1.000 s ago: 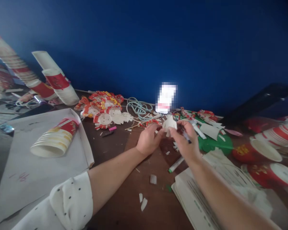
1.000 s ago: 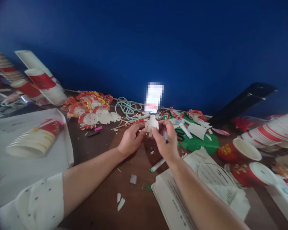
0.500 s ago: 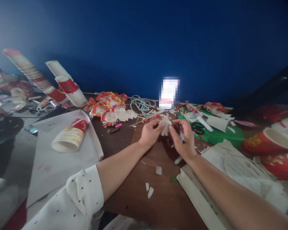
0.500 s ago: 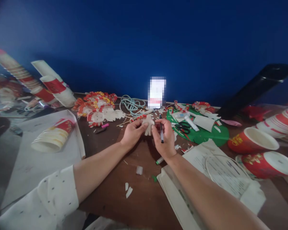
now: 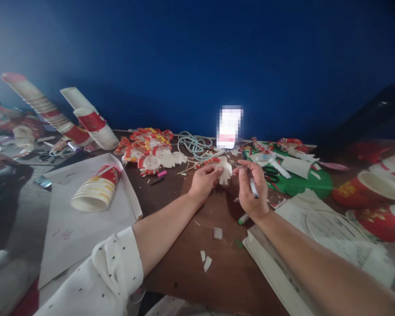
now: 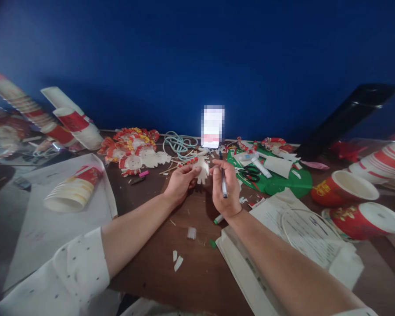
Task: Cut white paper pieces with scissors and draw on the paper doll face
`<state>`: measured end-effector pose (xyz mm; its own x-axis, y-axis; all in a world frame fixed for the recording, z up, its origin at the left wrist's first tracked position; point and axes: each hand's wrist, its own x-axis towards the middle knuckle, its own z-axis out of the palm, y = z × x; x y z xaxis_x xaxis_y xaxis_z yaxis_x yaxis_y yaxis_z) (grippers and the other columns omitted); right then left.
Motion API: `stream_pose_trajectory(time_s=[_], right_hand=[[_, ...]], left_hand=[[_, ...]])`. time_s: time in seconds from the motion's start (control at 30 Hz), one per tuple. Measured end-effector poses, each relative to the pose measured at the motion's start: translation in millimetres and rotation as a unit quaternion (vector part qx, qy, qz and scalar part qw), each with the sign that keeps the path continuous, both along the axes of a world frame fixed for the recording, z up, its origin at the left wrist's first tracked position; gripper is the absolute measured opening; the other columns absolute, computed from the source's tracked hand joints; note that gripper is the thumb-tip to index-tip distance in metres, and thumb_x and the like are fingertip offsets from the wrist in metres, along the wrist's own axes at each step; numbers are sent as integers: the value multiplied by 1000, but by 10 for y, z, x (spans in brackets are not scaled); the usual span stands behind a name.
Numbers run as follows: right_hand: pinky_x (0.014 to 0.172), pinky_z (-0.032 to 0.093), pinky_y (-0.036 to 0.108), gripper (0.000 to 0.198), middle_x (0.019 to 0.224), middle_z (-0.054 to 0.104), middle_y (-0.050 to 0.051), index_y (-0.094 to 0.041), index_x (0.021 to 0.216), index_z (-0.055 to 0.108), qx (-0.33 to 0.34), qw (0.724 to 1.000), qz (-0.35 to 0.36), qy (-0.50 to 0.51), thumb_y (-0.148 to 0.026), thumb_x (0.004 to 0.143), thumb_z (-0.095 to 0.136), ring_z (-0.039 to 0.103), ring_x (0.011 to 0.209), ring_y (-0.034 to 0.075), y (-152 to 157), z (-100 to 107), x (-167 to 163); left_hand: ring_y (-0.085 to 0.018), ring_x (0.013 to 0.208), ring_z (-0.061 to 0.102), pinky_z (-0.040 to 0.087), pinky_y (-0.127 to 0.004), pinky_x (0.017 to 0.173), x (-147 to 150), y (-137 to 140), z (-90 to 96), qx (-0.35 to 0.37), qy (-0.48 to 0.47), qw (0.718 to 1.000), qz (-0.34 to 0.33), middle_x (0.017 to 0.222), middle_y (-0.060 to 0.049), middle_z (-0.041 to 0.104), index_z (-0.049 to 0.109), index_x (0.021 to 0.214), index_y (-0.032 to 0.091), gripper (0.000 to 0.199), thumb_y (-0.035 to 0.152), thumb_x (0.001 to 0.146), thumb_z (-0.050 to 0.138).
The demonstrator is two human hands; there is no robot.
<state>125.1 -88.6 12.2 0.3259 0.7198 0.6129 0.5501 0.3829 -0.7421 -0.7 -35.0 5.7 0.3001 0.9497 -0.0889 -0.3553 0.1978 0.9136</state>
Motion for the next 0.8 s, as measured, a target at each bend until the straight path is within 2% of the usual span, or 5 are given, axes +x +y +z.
stream_pose_trajectory(time_s=[0.23,0.4,0.63,0.73,0.8], right_hand=[[84,51,39,30,100,68,7,-21,122,60,76,986,16,-147,-24,95,48,63,90,20,-42,81,61],[84,52,38,27,102,70,8,-20,118,62,78,984,39,-158,-23,95,47,66,92,20,-68,94,29],[81,55,32,24,99,71,7,-20,110,62,52,985,-31,-164,-24,87,61,68,89,19,-80,28,-6],[82,55,34,22,99,71,7,-20,111,61,52,985,-2,-163,-23,89,57,68,89,19,-71,37,11],[84,54,35,22,100,70,8,-20,111,62,78,981,34,-173,-19,89,56,67,92,20,-64,51,26]], left_hand=[[-2,39,32,17,-19,40,-6,11,31,-15,-16,1000,-4,48,6,45,60,71,14,31,38,63,77],[-3,39,32,18,-19,41,-21,10,42,-7,-8,1000,-7,45,7,42,62,71,13,30,40,66,75],[-3,41,34,20,-19,42,-20,2,41,-9,-4,1000,-3,47,6,45,64,75,13,30,40,66,74],[-4,42,35,22,-19,42,-14,15,18,-1,0,1000,-1,48,6,46,64,74,14,29,40,66,73],[-4,43,36,23,-19,43,-11,22,7,6,6,1000,2,48,5,46,63,73,14,28,40,68,72]])
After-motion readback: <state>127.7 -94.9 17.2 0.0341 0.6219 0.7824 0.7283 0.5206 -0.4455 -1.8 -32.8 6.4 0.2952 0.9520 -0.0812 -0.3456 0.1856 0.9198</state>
